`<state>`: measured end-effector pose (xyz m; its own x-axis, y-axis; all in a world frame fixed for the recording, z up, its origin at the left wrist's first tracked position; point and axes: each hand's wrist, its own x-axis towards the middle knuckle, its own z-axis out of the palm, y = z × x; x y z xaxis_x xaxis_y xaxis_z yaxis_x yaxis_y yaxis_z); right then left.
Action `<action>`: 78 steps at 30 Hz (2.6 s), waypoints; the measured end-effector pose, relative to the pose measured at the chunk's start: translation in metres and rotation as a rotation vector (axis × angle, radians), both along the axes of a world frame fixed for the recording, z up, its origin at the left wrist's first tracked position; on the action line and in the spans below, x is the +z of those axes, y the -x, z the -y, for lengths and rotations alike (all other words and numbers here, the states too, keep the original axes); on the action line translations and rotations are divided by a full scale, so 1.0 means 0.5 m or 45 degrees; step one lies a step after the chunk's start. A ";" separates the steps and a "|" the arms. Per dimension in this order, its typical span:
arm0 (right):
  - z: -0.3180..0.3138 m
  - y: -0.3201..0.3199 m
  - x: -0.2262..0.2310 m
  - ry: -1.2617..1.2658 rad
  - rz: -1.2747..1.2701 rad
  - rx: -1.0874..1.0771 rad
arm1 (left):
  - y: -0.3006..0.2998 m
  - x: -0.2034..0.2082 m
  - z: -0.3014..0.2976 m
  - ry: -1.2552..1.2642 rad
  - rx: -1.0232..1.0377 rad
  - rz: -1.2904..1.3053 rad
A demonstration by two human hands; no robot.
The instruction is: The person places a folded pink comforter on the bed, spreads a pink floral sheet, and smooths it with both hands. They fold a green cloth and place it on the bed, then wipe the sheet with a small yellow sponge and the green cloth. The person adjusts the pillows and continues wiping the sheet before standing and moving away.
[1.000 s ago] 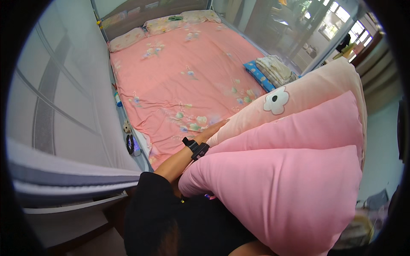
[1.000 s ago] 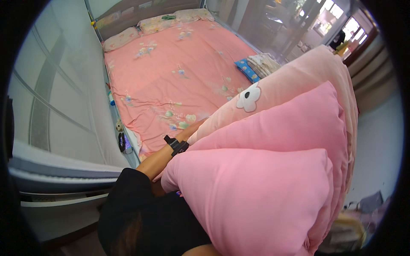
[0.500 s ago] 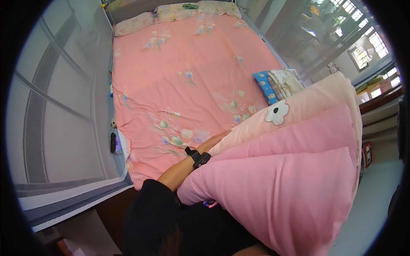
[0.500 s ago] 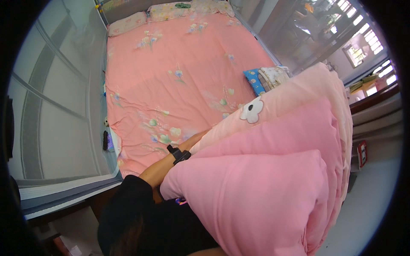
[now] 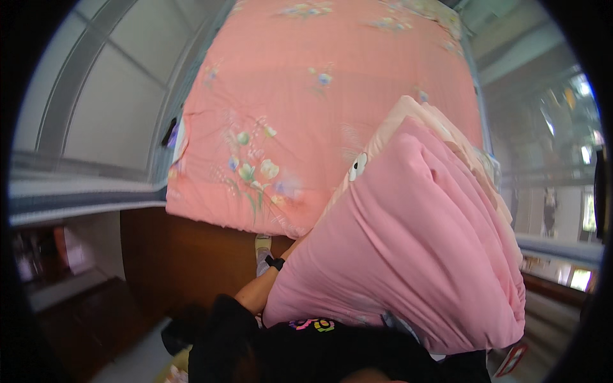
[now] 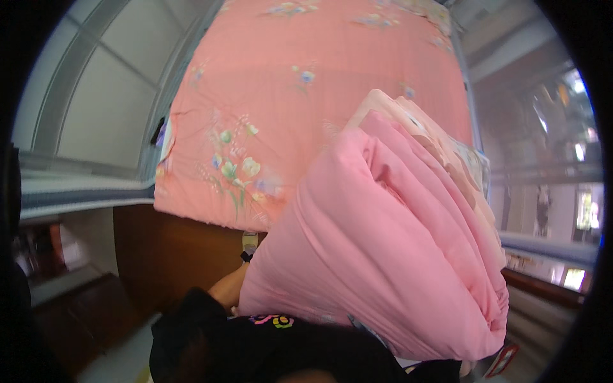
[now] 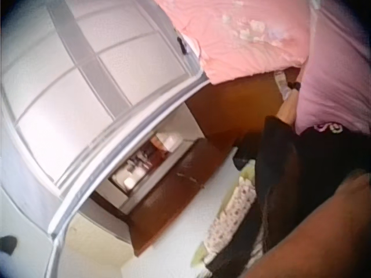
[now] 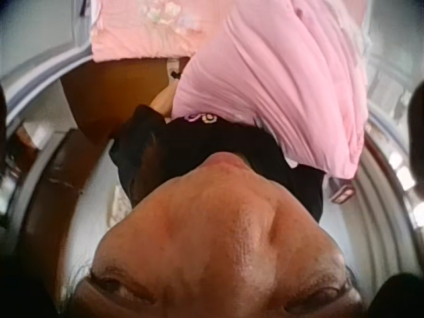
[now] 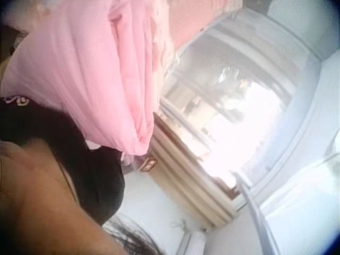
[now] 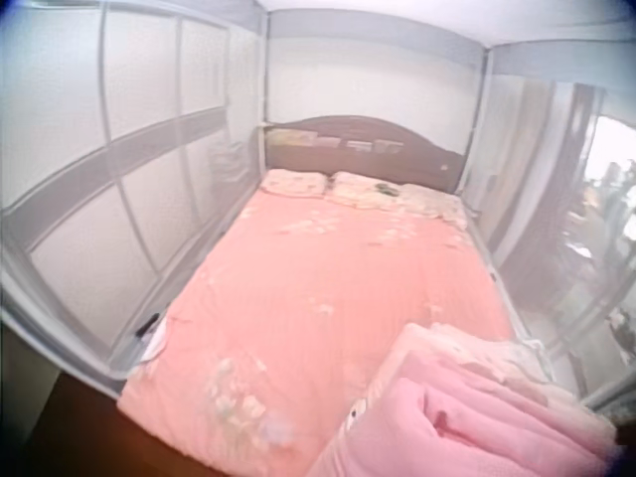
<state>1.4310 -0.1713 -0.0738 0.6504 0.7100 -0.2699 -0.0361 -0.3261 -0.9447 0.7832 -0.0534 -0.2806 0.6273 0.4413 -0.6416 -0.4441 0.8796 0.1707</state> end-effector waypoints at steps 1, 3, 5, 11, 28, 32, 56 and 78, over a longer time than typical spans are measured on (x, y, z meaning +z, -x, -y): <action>-0.016 -0.026 -0.004 0.006 -0.030 0.045 | -0.009 0.004 0.005 0.026 0.052 -0.005; -0.060 -0.076 -0.028 -0.009 -0.082 0.143 | -0.030 0.002 0.013 0.074 0.143 -0.011; -0.106 -0.118 -0.042 -0.016 -0.123 0.251 | -0.046 -0.021 0.015 0.119 0.221 -0.028; -0.198 -0.091 0.006 0.044 -0.100 0.296 | -0.077 -0.199 0.013 0.184 0.370 -0.054; -0.281 0.515 -0.167 0.730 1.357 1.010 | 0.452 -0.178 0.015 -0.354 0.146 -0.902; -0.251 0.690 -0.073 0.608 1.573 0.712 | 0.758 -0.204 -0.064 -0.445 0.088 -1.237; -0.530 1.467 -0.788 1.081 1.233 1.377 | 1.231 -0.383 -0.364 -0.888 0.093 -2.082; -0.819 1.400 -0.766 1.044 0.788 1.289 | 1.066 -0.453 -0.780 -1.167 0.140 -2.501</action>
<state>0.7309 0.2382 -0.4570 0.1320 0.7144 -0.6872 0.8736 -0.4115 -0.2600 0.2500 0.3366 -0.5071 -0.4345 0.8954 0.0972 0.7492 0.2994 0.5908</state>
